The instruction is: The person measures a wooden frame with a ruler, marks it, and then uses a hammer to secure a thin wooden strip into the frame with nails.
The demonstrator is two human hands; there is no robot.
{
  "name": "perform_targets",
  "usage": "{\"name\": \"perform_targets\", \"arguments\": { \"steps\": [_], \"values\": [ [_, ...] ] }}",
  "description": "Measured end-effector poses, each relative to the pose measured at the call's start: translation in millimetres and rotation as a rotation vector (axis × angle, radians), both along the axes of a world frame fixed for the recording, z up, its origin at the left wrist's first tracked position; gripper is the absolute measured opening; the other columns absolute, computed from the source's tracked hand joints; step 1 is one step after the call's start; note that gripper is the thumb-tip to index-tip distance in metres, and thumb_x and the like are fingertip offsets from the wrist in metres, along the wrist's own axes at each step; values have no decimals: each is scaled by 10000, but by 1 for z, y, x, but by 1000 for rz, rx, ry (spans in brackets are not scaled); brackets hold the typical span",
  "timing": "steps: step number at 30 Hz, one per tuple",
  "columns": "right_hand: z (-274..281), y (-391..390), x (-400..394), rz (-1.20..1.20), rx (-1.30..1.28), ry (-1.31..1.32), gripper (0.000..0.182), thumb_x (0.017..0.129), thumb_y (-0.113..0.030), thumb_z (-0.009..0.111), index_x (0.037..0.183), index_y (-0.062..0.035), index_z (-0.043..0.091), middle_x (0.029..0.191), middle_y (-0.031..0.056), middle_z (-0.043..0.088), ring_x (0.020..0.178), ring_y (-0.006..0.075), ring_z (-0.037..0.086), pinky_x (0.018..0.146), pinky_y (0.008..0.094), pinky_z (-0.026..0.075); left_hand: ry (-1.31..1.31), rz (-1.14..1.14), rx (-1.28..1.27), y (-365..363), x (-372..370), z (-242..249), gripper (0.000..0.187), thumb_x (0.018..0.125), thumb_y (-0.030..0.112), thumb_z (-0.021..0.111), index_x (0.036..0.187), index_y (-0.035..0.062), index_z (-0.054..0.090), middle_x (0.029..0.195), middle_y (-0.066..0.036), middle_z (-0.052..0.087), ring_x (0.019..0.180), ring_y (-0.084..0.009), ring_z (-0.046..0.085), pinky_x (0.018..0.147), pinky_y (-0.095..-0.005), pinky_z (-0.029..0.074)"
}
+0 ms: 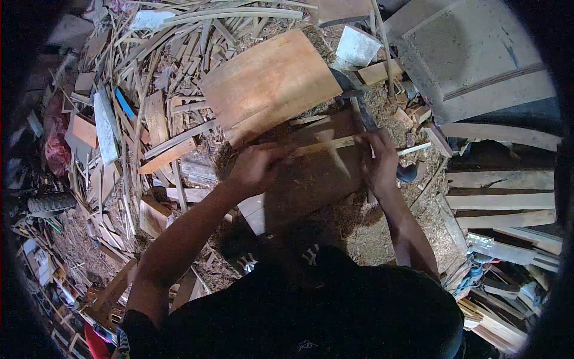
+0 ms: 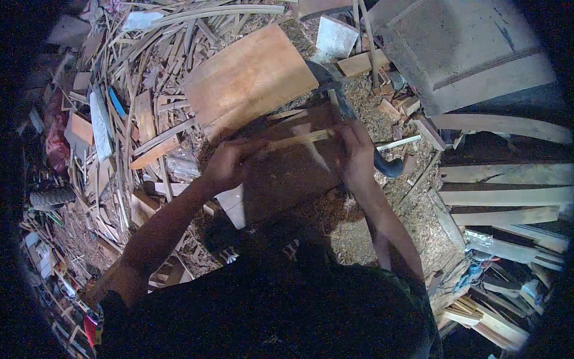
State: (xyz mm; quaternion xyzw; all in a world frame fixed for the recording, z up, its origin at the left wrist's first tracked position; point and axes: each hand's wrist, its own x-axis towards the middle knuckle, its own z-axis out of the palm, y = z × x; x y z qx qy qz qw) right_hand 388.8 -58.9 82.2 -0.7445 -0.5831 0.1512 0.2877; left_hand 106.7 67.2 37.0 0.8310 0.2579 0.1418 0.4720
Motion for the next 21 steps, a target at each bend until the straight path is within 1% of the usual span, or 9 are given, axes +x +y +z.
{"name": "perform_targets", "arguments": {
  "steps": [6,8,10,12,14,15,17,18,21],
  "values": [
    [-11,-9,3,255,116,-484,228,779,57,668,1001,21,629,1042,188,602,944,394,607,799,455,498,239,-57,-138,0,4,28,295,922,217,621,1168,89,722,1053,-223,704,973,-426,673,838,-486,547],
    [-23,-13,5,115,-21,-111,238,768,40,657,1001,8,616,995,197,580,912,412,584,777,478,478,155,-34,-112,-8,9,18,292,919,233,625,1162,108,728,1014,-224,705,940,-428,675,824,-498,545],
    [-31,-13,6,-49,-101,-37,222,784,42,645,1000,8,610,977,200,564,902,420,577,762,480,471,72,-4,-87,-13,17,20,289,916,250,630,1156,127,734,976,-225,706,907,-431,678,811,-511,543],
    [-26,-12,2,-209,-175,37,207,799,44,634,1000,7,604,958,203,548,893,429,569,747,482,465,277,0,-155,-8,29,39,297,864,220,659,1145,162,738,916,-226,702,875,-424,679,800,-517,538],
    [-10,-15,-7,-255,-85,454,99,888,-17,635,978,16,609,872,205,557,833,420,584,720,461,467,278,-43,-126,0,25,39,312,832,201,665,1133,170,739,903,-220,702,867,-421,681,792,-517,537],
    [-13,-15,-5,-252,-82,454,99,888,-17,635,978,16,609,872,205,557,833,420,584,720,461,467,283,-91,-100,3,24,39,329,800,181,671,1121,178,740,889,-214,703,859,-417,682,784,-517,535],
    [-22,-20,1,-31,86,-146,78,901,-41,647,954,8,617,842,200,556,808,411,578,721,457,469,243,-68,-129,-4,23,39,345,775,170,672,1113,167,740,882,-209,704,857,-414,684,779,-515,537],
    [-25,-22,4,-35,85,-145,78,901,-41,647,954,8,617,842,200,556,808,411,578,721,457,469,202,-47,-161,-7,24,39,360,750,158,674,1104,157,739,876,-205,705,854,-411,685,775,-513,539],
    [-37,-23,12,-398,-168,335,204,933,-78,649,1089,28,570,995,216,629,846,354,657,764,410,514,303,-76,-123,-9,31,45,350,764,155,667,1107,156,739,892,-205,709,863,-416,685,776,-515,541]
  ]
}}
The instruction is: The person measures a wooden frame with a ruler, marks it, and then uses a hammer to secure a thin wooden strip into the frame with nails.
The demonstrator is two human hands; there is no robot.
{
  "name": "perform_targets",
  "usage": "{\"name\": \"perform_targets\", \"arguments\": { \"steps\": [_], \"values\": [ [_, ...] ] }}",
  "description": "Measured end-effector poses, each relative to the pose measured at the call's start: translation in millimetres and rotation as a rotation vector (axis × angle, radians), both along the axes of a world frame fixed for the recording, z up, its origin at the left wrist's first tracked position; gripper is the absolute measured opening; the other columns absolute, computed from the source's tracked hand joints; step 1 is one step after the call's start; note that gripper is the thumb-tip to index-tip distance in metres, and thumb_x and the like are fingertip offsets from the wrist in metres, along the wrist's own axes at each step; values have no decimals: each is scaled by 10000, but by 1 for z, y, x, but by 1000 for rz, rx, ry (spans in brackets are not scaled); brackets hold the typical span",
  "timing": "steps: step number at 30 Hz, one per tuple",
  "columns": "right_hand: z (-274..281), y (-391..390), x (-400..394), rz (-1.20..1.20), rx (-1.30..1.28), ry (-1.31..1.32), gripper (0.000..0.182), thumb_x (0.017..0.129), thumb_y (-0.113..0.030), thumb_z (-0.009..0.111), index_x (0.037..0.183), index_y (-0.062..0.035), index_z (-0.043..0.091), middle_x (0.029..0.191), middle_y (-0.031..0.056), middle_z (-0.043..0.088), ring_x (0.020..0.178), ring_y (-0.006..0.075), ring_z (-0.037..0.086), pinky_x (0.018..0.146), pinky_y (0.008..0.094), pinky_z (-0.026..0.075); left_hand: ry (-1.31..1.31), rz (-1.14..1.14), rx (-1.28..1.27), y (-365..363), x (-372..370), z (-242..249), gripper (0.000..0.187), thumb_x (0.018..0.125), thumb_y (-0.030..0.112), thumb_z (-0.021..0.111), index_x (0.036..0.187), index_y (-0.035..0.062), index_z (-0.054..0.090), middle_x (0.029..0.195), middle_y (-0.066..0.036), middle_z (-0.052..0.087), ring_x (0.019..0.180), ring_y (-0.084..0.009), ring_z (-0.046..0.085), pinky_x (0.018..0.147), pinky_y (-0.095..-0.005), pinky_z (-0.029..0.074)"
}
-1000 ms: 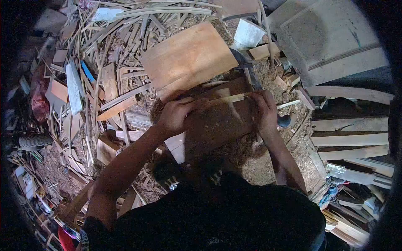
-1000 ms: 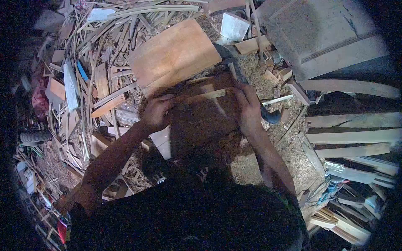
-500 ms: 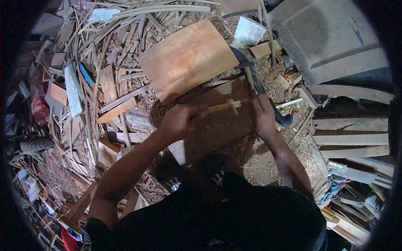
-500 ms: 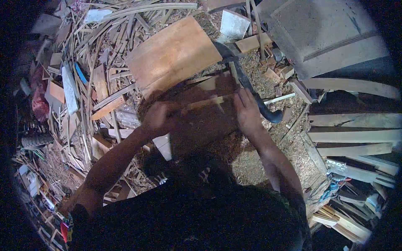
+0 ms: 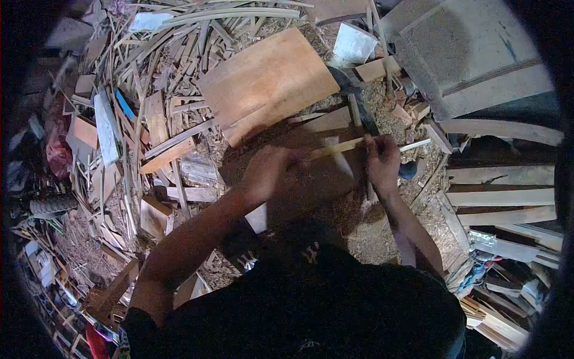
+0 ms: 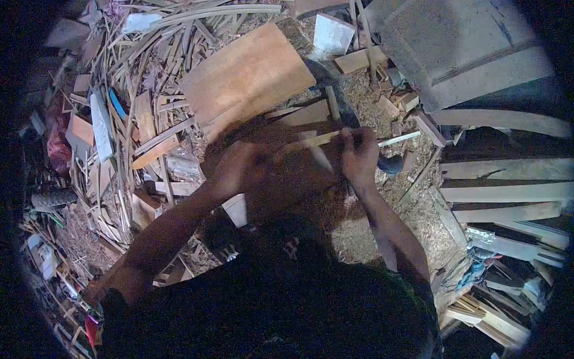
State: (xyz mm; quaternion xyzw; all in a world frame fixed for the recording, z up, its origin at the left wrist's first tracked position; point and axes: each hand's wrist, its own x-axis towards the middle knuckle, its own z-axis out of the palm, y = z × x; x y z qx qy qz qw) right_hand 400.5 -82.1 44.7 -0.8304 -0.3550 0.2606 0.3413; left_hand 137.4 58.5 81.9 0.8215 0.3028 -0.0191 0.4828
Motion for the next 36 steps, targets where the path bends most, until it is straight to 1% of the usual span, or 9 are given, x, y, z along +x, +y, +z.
{"name": "perform_targets", "arguments": {
  "steps": [1,3,7,9,13,16,19,24,36],
  "values": [
    [7,0,-1,-3,6,1,204,933,-78,649,1089,28,570,995,216,629,846,354,657,764,410,514,1,-3,6,-2,-2,-9,350,764,155,667,1107,156,739,892,-205,709,863,-416,685,776,-515,541],
    [28,0,-3,424,296,-687,206,985,-181,657,914,5,604,785,110,607,717,184,557,657,362,455,-256,85,137,-6,-8,-37,332,782,138,658,1105,115,735,918,-216,711,878,-422,685,773,-517,545],
    [15,-10,-2,286,214,-453,172,972,-131,663,894,4,591,787,118,586,718,206,554,673,367,455,-130,14,12,-7,2,8,327,802,112,643,1117,73,725,954,-234,707,933,-432,676,820,-525,533],
    [12,-7,0,-90,47,42,119,964,-68,646,897,7,581,818,144,548,733,250,552,668,376,449,-79,39,-72,-10,8,23,314,802,101,657,1104,42,716,971,-241,705,967,-424,672,849,-526,524],
    [40,-17,0,414,220,-620,152,981,-116,652,920,12,597,775,118,579,724,213,561,690,356,455,-229,18,121,-10,4,10,302,790,75,662,1087,53,716,980,-234,706,987,-420,669,876,-522,519],
    [21,-17,-1,-42,183,-47,61,937,-27,659,935,9,610,790,128,532,697,278,541,672,387,448,-141,32,97,-20,5,16,286,784,51,656,1063,57,716,973,-229,708,982,-416,672,873,-503,528],
    [40,-14,-2,244,322,-539,70,899,21,668,955,2,631,821,136,524,716,306,554,650,382,455,-217,60,61,-20,6,19,298,795,59,655,1088,58,714,994,-237,706,996,-419,668,892,-494,524],
    [47,-17,-9,358,286,-334,126,857,11,710,950,-22,630,879,155,567,807,351,596,715,411,498,-39,-43,8,-8,-10,28,325,920,205,655,1219,84,684,950,-238,706,927,-404,697,831,-487,537],
    [34,-9,-26,343,89,-154,134,867,-59,703,974,-19,633,917,155,621,820,314,644,713,376,512,-71,-21,-16,-29,-7,6,276,856,144,641,1086,0,696,976,-299,684,983,-454,664,841,-534,523]
  ]
}}
